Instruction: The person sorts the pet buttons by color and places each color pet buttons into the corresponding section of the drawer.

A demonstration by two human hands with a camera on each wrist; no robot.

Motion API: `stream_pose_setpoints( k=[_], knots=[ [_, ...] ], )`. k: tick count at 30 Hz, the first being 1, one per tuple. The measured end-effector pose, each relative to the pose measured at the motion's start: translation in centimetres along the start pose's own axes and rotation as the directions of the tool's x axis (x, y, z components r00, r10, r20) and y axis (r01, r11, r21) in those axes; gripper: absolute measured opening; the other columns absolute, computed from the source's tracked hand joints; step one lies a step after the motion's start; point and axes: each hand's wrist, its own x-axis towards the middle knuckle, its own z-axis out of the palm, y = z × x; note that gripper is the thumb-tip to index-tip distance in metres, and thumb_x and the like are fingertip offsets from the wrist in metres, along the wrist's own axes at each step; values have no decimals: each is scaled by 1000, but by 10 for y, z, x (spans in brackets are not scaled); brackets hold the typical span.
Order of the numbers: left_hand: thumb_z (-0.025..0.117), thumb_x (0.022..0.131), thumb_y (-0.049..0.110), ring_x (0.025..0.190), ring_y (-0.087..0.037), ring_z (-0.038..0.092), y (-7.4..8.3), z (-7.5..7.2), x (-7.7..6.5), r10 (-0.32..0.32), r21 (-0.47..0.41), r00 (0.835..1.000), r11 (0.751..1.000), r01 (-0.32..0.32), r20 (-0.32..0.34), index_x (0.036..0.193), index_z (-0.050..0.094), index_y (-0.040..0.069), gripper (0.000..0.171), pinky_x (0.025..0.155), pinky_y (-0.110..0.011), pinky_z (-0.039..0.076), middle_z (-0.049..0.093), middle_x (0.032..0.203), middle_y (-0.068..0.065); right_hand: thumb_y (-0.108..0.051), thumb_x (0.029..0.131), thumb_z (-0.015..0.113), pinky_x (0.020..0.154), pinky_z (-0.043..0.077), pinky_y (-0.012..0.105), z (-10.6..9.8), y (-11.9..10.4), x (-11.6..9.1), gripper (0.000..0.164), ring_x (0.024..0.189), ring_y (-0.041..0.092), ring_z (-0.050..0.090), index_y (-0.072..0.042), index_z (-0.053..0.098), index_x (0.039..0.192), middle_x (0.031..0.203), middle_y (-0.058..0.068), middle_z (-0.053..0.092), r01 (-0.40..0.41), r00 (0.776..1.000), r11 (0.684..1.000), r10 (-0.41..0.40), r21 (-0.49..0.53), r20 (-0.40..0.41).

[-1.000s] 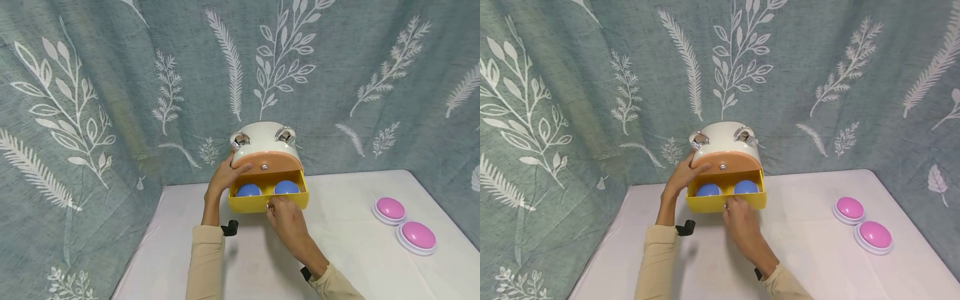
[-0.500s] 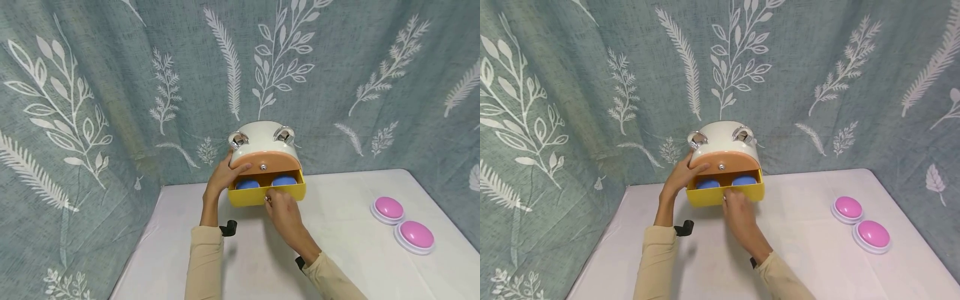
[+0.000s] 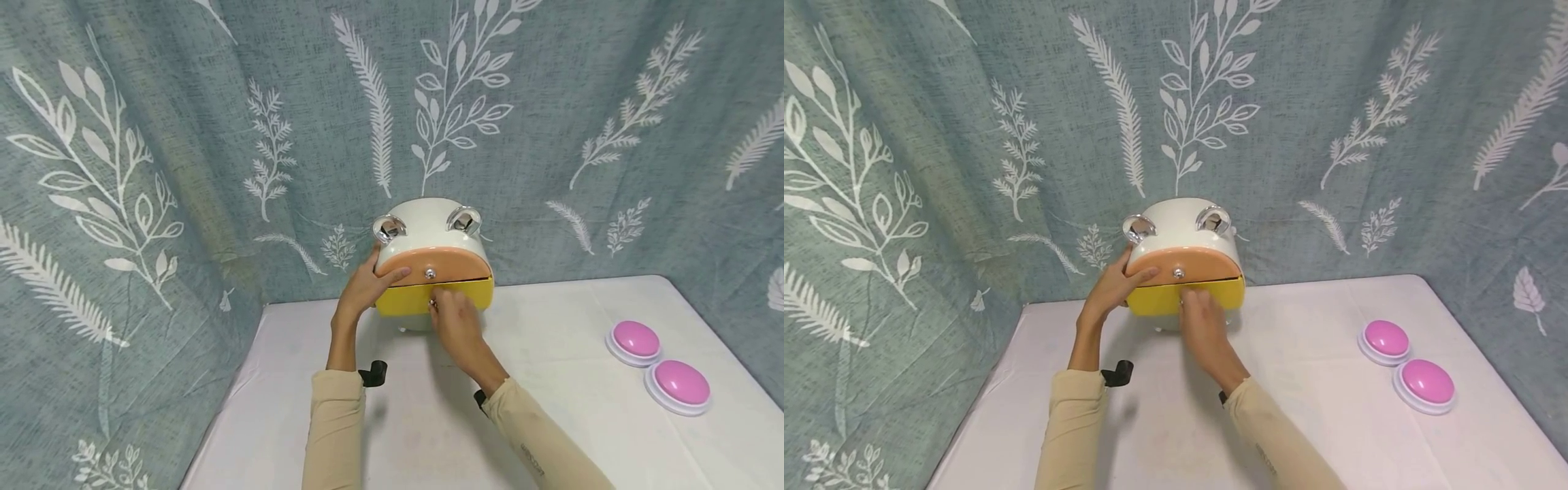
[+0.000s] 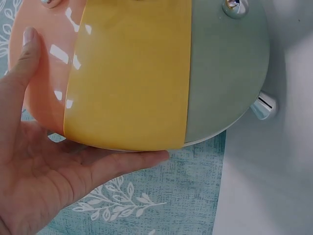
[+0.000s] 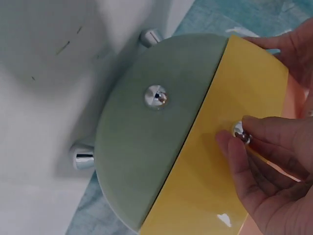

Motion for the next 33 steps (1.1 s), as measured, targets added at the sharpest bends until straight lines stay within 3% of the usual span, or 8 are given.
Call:
stream_pose_setpoints(
  k=[4, 8, 15, 21, 25, 28, 31, 33],
  knots=[
    [69, 92, 63, 52, -14, 42, 0, -1, 0, -3, -13, 1000, 1000, 3, 6, 170, 7, 27, 106, 49, -29, 43, 50, 158, -22, 1, 91, 75, 53, 41, 25, 1, 4, 6, 9, 56, 11, 52, -1, 72, 83, 65, 3, 65, 12, 1000, 1000, -12, 10, 8],
    [69, 92, 63, 48, -11, 39, 1, -3, 1, -3, -17, 1000, 1000, 3, 5, 170, 8, 27, 106, 48, -27, 41, 62, 142, -23, 0, 91, 76, 51, 40, 23, 1, 6, 10, 11, 53, 9, 52, -2, 72, 81, 62, 1, 64, 17, 1000, 1000, -17, 26, 8],
    [70, 91, 62, 49, -11, 38, 0, -2, -1, 5, -38, 1000, 999, -5, 2, 169, 10, 29, 104, 49, -27, 42, 63, 142, -21, -1, 88, 81, 56, 46, 25, 0, 7, 9, 7, 61, 11, 58, -1, 75, 84, 73, 5, 72, 12, 1000, 999, -11, 31, -12],
    [71, 90, 63, 47, -12, 39, -4, -3, -1, 10, -20, 1000, 1000, -10, 0, 169, 11, 28, 105, 49, -28, 42, 69, 114, -25, -1, 86, 83, 55, 46, 24, 3, 8, 7, 8, 60, 11, 59, 0, 76, 88, 75, 6, 74, 21, 1000, 998, -20, 52, -22],
    [74, 89, 60, 58, -22, 56, -4, -5, 0, 39, 38, 999, 999, -39, 14, 169, 10, 26, 108, 57, -33, 51, 69, 124, -26, -2, 87, 82, 54, 47, 23, 6, 12, 5, 8, 61, 13, 63, 1, 74, 88, 76, 7, 74, 57, 997, 995, -52, 78, -61],
    [82, 87, 48, 94, -34, 72, -4, -6, 1, 88, 80, 996, 993, -90, 22, 170, 9, 20, 114, 82, -44, 59, 61, 145, -25, -3, 88, 81, 55, 48, 24, 10, 16, 4, 8, 64, 16, 65, 0, 74, 88, 78, 8, 75, 89, 992, 994, -81, 71, -99],
    [89, 83, 34, 125, -40, 66, -5, -5, 1, 120, 100, 993, 988, -121, 17, 169, 9, 14, 119, 102, -53, 54, 52, 156, -25, -7, 87, 82, 56, 49, 26, 13, 19, 3, 10, 66, 17, 66, -1, 74, 89, 81, 8, 77, 113, 986, 992, -105, 58, -127],
    [91, 82, 28, 123, -43, 66, -6, -5, 0, 121, 107, 993, 987, -122, 11, 169, 9, 12, 121, 101, -55, 54, 53, 154, -27, -9, 85, 83, 56, 50, 27, 15, 21, 3, 13, 66, 17, 66, -1, 74, 90, 82, 9, 78, 120, 984, 992, -113, 47, -137]
  ],
)
